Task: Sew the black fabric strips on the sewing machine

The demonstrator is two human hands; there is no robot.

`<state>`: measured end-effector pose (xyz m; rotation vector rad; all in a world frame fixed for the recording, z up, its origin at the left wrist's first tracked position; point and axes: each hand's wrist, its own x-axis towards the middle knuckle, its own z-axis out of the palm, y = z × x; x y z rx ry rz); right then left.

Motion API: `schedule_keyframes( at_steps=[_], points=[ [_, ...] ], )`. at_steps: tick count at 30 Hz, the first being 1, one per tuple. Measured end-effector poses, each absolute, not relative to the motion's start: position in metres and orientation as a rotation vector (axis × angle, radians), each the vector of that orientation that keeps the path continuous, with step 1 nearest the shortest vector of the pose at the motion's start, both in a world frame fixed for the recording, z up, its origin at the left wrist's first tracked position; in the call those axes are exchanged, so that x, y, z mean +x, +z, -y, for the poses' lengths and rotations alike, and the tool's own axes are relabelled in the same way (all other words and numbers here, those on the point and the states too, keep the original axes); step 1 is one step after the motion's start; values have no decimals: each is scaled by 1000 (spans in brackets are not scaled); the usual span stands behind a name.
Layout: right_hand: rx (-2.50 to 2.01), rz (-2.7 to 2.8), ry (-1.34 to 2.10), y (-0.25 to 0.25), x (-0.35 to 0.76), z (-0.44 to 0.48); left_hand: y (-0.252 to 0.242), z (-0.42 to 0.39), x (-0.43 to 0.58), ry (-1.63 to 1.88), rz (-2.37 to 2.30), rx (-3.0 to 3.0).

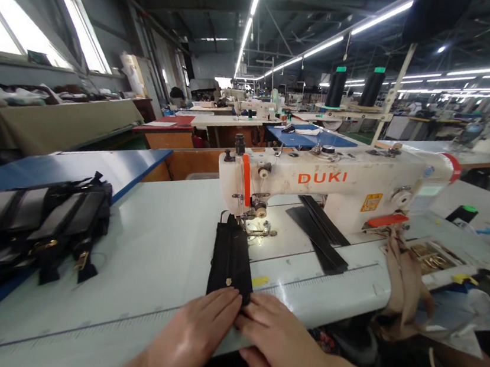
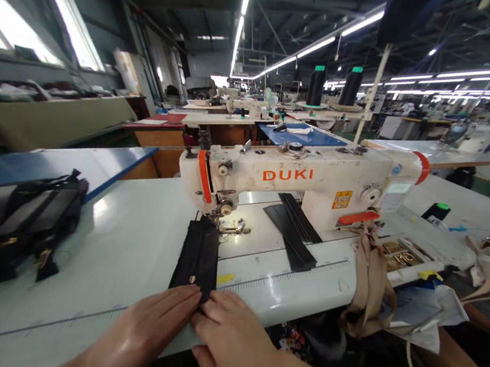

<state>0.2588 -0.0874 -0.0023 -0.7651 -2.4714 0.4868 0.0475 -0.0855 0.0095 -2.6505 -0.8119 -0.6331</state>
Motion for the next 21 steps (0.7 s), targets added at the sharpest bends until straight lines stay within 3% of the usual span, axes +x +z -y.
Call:
schedule_keyframes(
  at_steps=[7, 21],
  points=[
    [-508, 2209, -17, -32, 269, 103, 10, 87, 52, -492, 698, -2586],
    [-476, 2177, -64, -37, 268, 93, 17, 82, 61, -340, 728, -2804]
  ],
)
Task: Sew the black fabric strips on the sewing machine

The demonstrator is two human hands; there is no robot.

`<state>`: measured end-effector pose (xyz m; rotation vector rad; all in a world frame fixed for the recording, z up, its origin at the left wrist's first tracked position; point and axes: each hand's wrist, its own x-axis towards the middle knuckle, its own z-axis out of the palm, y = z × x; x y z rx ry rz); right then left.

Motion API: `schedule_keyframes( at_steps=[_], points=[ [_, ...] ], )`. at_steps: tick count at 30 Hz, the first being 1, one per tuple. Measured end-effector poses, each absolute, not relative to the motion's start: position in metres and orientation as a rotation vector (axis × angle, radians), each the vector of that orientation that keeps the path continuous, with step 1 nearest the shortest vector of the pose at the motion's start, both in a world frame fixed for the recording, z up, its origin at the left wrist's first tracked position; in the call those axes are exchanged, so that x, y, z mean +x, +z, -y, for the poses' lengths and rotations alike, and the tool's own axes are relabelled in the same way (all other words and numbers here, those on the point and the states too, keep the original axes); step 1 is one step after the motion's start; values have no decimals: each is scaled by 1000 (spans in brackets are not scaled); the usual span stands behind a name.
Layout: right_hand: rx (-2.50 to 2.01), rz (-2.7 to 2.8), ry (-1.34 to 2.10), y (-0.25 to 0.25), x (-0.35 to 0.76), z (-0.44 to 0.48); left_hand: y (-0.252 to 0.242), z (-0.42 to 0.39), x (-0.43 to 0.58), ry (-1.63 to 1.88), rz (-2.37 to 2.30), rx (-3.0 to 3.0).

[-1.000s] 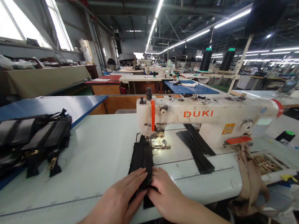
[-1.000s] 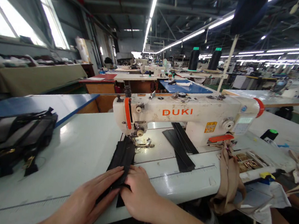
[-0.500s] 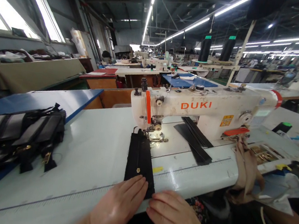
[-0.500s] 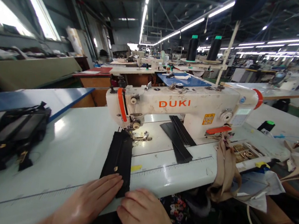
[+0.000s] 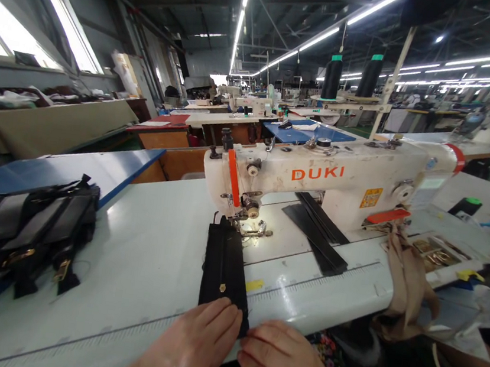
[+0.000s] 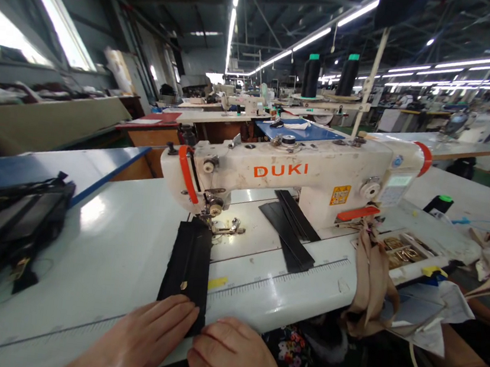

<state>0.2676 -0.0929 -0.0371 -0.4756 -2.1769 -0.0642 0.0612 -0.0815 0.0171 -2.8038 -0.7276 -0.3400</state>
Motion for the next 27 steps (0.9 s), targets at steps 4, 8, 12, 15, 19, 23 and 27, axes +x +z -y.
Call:
schedule_keyframes(
  at_steps=[4, 8, 12, 15, 19, 23, 27],
  points=[
    [-485, 2173, -74, -38, 267, 91, 14, 82, 57, -342, 769, -2843],
    [-449, 2180, 5, -34, 272, 90, 8, 89, 53, -405, 857, -2824],
    [-504, 2249, 157, -21, 280, 84, 4, 100, 52, -463, 944, -2800],
    [-664, 2253, 261, -13, 278, 75, 7, 106, 51, -520, 989, -2831],
    [-713, 2344, 373, -10, 272, 65, 16, 112, 45, -622, 1139, -2911],
    [-644, 2395, 384, -10, 272, 63, 26, 114, 36, -688, 1347, -3094],
    [-612, 2423, 408, -11, 276, 63, 35, 108, 30, -625, 1537, -3275]
  ],
)
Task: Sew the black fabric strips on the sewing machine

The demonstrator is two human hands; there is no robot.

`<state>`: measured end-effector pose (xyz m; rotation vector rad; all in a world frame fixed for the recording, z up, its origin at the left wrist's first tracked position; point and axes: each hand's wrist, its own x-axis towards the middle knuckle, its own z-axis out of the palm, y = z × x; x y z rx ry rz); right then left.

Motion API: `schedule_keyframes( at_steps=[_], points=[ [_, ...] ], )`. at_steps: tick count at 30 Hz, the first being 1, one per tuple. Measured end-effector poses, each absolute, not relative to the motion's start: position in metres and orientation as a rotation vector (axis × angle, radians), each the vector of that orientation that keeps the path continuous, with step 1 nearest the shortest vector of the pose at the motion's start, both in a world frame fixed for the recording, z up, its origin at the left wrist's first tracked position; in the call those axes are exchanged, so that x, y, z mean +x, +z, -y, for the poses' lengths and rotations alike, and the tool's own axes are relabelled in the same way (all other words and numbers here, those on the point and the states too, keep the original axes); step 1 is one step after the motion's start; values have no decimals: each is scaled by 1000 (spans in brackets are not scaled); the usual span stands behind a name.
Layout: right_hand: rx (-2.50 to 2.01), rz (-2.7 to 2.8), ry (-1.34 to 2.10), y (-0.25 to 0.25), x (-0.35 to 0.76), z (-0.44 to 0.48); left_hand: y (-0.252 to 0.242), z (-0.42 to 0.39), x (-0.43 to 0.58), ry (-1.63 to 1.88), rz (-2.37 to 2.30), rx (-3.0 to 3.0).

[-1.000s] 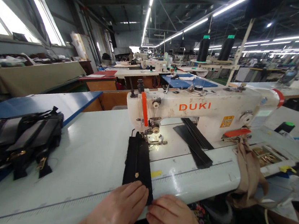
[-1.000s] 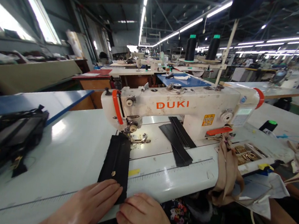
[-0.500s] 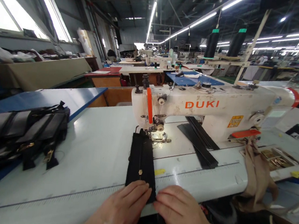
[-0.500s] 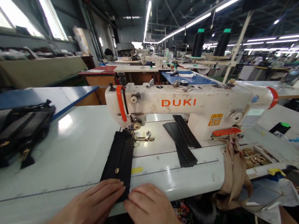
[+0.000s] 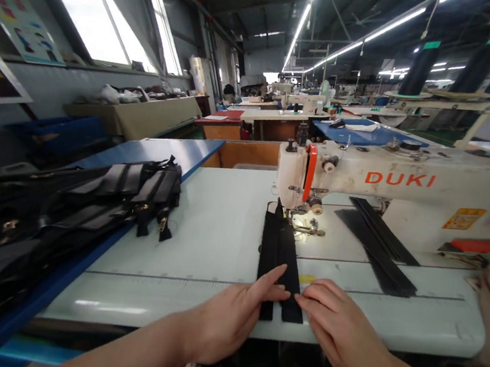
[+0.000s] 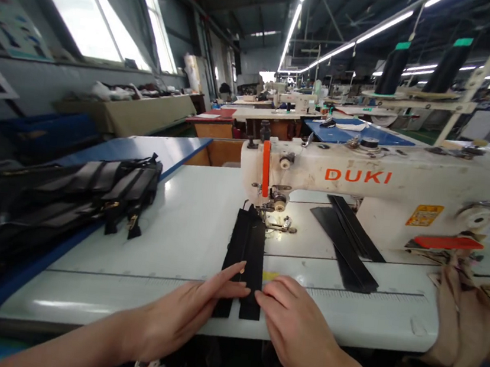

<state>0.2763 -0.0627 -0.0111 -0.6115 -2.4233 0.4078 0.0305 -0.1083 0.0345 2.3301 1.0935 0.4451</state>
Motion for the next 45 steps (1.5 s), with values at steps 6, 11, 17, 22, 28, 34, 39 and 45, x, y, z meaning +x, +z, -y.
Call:
schedule_keyframes(
  at_steps=[6, 11, 17, 22, 28, 34, 39, 45],
  points=[
    [-602, 2450, 420, -13, 277, 61, 33, 91, 25, 557, -985, 2119],
    [-616, 2435, 392, -12, 276, 62, 25, 83, 22, 628, -928, 1780],
    [-605, 2427, 265, -11, 277, 61, 20, 81, 20, 684, -927, 1678],
    [-557, 2464, 174, -12, 279, 59, 18, 82, 19, 715, -915, 1682],
    [-553, 2484, 247, -10, 280, 56, 20, 80, 25, 718, -1034, 1756],
    [-561, 2515, 390, -2, 279, 50, 32, 58, 42, 681, -1279, 2327],
    [-558, 2508, 464, -1, 279, 46, 27, 21, 52, 563, -1316, 2621],
    [-533, 2485, 486, -1, 280, 44, 12, 8, 54, 364, -1524, 2670]
  ],
)
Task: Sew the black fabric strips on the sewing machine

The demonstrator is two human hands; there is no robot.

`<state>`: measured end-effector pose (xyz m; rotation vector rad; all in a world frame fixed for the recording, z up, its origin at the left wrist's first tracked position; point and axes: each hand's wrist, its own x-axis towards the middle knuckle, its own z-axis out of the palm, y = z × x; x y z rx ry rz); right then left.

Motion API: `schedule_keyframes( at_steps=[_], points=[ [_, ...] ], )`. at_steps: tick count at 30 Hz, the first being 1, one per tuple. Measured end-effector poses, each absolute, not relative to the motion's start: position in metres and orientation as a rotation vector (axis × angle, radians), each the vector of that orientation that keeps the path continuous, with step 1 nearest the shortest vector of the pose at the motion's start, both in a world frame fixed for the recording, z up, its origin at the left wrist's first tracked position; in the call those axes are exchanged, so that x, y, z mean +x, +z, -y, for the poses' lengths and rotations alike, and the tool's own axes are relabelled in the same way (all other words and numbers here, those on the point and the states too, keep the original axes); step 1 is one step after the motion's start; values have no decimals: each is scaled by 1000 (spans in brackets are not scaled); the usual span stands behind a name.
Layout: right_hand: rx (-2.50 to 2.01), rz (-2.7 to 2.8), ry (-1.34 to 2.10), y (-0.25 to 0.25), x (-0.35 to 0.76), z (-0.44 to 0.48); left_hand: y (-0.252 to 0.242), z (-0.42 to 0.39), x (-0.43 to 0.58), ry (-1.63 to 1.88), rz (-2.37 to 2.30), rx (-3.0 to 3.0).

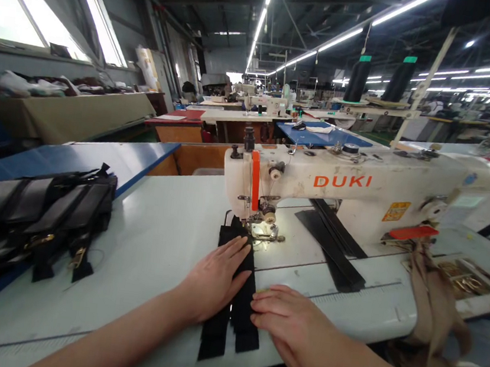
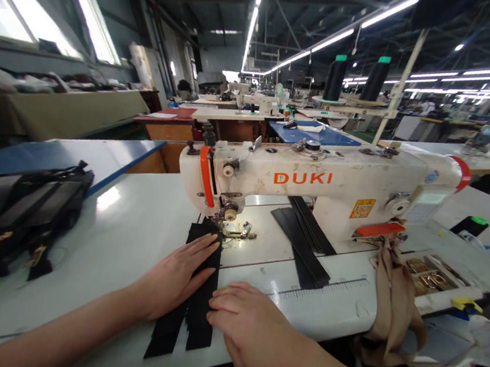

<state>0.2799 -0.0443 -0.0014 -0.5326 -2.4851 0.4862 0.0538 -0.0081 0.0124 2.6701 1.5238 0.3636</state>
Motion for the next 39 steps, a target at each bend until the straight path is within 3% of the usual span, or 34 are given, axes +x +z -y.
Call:
schedule_keyframes(
  at_steps=[13, 31, 39],
  points=[
    [-498, 2451, 193, -13, 296, 63, 5, 22, 48, 130, -1531, 2896],
    [-448, 2237, -30, -25, 265, 49, 0, 23, 45, 217, -1484, 2977],
    [-348, 2190, -157, -33, 250, 37, -2, 9, 41, 420, -1542, 2823]
  ],
)
